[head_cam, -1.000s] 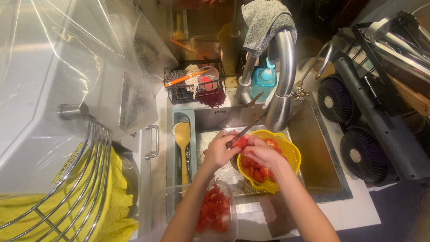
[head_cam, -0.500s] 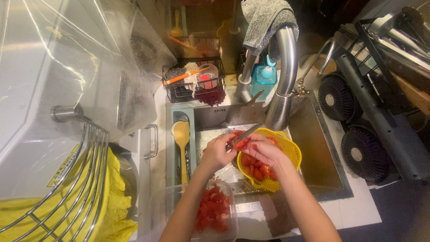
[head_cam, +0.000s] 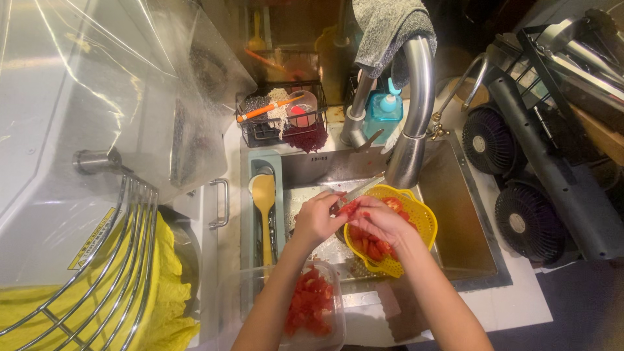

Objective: The person peels tomatoes using a small knife and their hands over a sink, placing the peeled pieces into a plastic container while others remain in a yellow colander under running water.

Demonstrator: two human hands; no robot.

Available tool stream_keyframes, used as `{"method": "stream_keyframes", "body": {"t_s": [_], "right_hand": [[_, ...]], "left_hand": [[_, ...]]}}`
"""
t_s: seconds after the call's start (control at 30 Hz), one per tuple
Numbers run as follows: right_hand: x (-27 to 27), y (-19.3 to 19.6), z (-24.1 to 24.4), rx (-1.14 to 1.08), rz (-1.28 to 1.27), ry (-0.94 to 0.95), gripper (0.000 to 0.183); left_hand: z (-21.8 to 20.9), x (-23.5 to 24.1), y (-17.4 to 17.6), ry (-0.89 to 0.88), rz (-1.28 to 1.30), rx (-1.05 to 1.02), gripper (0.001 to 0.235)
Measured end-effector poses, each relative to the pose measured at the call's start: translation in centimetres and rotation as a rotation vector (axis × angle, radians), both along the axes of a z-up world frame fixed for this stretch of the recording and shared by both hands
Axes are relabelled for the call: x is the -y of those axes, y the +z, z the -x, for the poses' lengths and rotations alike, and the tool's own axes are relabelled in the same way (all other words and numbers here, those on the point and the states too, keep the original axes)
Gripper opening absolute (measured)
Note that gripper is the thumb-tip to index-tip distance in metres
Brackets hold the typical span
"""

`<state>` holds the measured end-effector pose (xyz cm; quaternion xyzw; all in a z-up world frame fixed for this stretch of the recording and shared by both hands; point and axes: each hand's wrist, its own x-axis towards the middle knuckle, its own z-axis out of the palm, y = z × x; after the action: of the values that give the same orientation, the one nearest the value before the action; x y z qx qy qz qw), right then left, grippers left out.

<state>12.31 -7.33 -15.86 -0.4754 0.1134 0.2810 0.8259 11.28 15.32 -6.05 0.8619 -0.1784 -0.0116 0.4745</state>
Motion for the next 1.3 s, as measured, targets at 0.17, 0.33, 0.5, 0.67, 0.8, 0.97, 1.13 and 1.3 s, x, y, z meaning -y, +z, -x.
{"method": "stream_keyframes", "body": {"t_s": [0.17, 0.33, 0.5, 0.67, 0.8, 0.97, 1.13, 1.3], "right_hand": [[0.0, 0.0, -0.1, -0.053, -0.091, -0.060, 0.023], [-0.5, 0.8, 0.1, -0.056, -0.170, -0.071, 0.030], [-1.0, 0.7, 0.2, -0.048, -0.308, -0.020, 0.029], [-1.9, 1.2, 0.0, -0.048, -0.316, 0.015, 0.035], [-2.5, 2.0, -0.2, -0.032, -0.314, 0.045, 0.042], [-2.9, 2.5, 0.0, -0.017, -0.339, 0.034, 0.042], [-3.1, 3.6, 0.2, 0.103, -0.166, 0.108, 0.052], [-3.9, 3.3, 0.1, 0.027, -0.036, 0.062, 0.057]], "left_hand": [[-0.3, 0.3, -0.1, 0.001, 0.024, -0.018, 0.027], [-0.5, 0.4, -1.2, 0.021, 0.121, -0.079, 0.025], [-0.9, 0.3, -3.7, 0.044, -0.003, -0.203, 0.036], [-0.9, 0.0, -3.9, 0.065, 0.097, -0.396, 0.033], [-1.2, -0.7, -4.7, 0.048, 0.236, -0.384, 0.032], [-1.4, -0.9, -4.7, 0.079, 0.468, -0.443, 0.028], [-1.1, -1.1, -3.2, 0.111, 0.181, -0.444, 0.025], [-0.9, -0.3, -4.1, 0.126, 0.215, -0.397, 0.027]]}}
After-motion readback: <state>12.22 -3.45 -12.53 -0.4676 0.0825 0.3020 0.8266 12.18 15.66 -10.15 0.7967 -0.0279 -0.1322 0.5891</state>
